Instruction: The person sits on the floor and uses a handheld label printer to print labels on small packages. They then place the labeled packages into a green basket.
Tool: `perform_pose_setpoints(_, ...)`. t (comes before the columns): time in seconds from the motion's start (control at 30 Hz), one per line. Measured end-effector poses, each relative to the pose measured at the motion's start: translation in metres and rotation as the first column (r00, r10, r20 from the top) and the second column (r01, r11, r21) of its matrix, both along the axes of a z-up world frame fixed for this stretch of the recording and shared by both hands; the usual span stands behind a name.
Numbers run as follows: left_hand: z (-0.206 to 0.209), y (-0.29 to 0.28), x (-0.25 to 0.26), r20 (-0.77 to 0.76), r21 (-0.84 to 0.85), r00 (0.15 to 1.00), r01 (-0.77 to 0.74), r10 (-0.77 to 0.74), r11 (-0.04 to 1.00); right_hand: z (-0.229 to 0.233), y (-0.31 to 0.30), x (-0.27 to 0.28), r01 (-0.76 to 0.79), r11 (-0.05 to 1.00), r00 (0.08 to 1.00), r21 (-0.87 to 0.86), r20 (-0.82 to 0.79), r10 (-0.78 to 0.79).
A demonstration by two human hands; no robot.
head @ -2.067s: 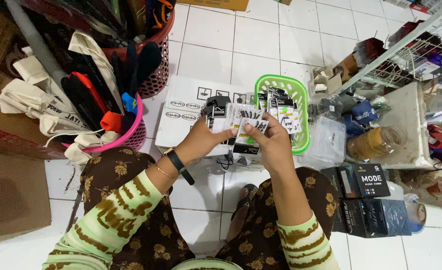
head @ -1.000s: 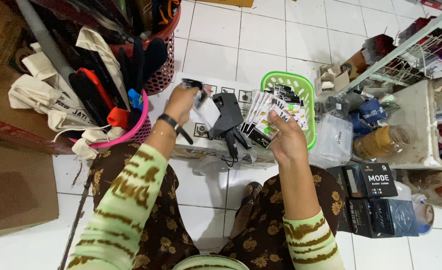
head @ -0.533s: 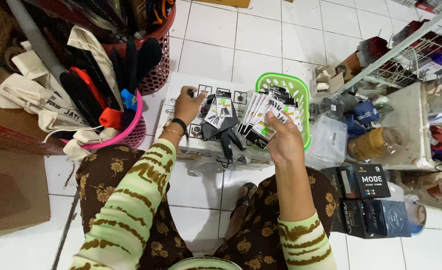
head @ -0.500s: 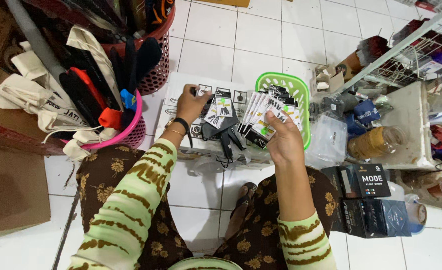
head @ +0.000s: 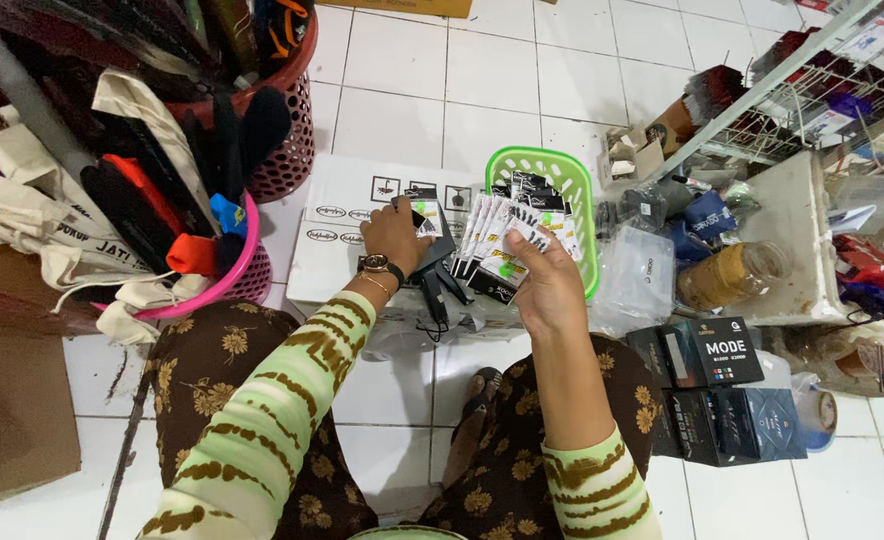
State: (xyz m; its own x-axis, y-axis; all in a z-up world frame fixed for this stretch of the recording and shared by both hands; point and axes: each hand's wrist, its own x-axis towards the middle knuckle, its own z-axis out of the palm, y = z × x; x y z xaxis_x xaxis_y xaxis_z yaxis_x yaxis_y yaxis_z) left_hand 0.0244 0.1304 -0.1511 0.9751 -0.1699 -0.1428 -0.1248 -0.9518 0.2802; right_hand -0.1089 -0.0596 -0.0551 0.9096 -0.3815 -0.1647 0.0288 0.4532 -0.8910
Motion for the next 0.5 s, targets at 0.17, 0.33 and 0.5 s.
perform_pose_setpoints(0.17, 0.022, -0.003, -0.012, -0.053, 0.046, 0.999, 0.003, -0.001, 0.999, 0.011, 0.011, -0.002, -0.007, 1.000, 1.000, 0.006, -0.007, 0.007)
perform_pose_setpoints(0.33, -0.021, -0.006, 0.002, 0.069, 0.132, 0.995, 0.064, -0.074, 0.989, 0.001, 0.010, 0.002, -0.013, 1.000, 1.000, 0.016, -0.012, 0.013)
perform_pose_setpoints(0.5, -0.061, -0.009, 0.017, 0.184, 0.123, 0.970, 0.136, -0.158, 0.983, 0.001, 0.010, 0.002, -0.021, 0.999, 1.000, 0.032, -0.014, 0.021)
